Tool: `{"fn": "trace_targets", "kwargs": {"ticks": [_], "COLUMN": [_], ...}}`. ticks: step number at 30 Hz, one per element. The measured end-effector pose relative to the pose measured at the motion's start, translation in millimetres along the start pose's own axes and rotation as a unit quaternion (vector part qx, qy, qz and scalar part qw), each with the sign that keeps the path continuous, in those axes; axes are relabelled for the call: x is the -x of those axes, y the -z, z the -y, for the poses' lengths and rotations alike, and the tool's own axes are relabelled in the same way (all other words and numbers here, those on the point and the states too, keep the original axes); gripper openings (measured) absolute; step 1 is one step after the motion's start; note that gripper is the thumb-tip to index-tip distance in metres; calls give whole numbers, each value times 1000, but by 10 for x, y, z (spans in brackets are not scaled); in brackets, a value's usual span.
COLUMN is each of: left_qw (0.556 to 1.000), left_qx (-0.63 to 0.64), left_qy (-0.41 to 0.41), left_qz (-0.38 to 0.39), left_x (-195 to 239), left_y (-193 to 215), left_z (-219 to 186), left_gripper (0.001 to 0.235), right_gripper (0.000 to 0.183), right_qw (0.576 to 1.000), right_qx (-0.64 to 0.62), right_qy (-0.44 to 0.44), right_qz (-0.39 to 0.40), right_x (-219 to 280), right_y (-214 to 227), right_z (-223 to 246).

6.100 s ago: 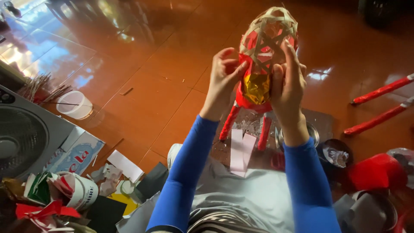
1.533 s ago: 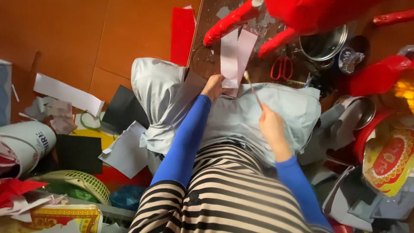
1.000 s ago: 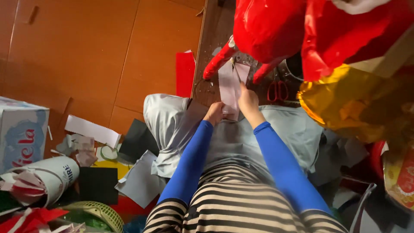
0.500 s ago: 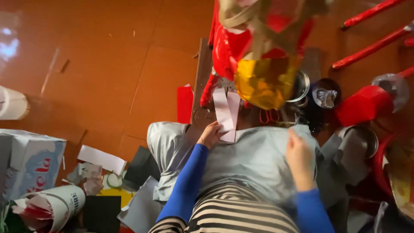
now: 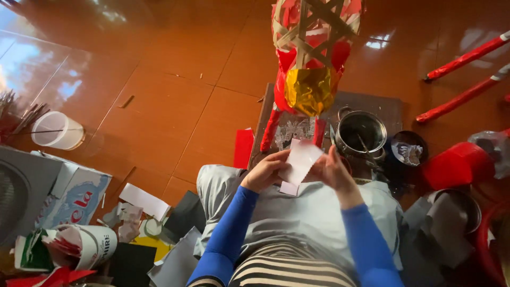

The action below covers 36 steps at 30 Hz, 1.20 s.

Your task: Assembling a traditional paper craft by gluing red paper strips onto a bamboo frame.

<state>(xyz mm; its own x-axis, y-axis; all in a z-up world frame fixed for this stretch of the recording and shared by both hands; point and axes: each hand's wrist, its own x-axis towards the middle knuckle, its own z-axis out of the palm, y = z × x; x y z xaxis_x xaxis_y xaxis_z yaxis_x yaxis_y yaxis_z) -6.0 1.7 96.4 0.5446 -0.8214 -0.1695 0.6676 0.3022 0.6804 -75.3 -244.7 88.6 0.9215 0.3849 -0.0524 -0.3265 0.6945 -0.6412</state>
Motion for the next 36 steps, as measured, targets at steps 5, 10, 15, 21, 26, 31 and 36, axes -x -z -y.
{"fn": "trace_targets", "kwargs": {"ticks": [5,10,15,21,26,31,36], "left_qw": [993,972,978,945,933,943,944], "left_qx": [-113,-231,-48,109,87,117,66], "left_qy": [41,5,-200,-309,-328,-312,-323], "left_qz": [-6,45,38,16,120,7,-6], "left_x": [129,110,-163,-539,-486,-387,-321], "left_y": [117,-368,-1037,-1211,-1525,-1773,-1907], "left_z": [-128,-145,-746,-1325,-1606,-1728,-1786], "left_gripper": [49,48,47,48,47,45,48], "right_gripper": [76,78,74,54,50,53,54], "right_qw": [987,990,972,944,935,939,945], "right_qx": [104,117,73,-25,-10,14,34], "right_qy": [13,56,192,324,352,342,325], "right_qz": [-118,-57,-118,62,39,35,-19], "right_x": [-68,-304,-510,-590,-508,-523,-532], "right_y": [-379,-1276,-1490,-1713,-2301,-2258,-2216], "right_z": [636,692,649,1199,1493,1542,1582]}}
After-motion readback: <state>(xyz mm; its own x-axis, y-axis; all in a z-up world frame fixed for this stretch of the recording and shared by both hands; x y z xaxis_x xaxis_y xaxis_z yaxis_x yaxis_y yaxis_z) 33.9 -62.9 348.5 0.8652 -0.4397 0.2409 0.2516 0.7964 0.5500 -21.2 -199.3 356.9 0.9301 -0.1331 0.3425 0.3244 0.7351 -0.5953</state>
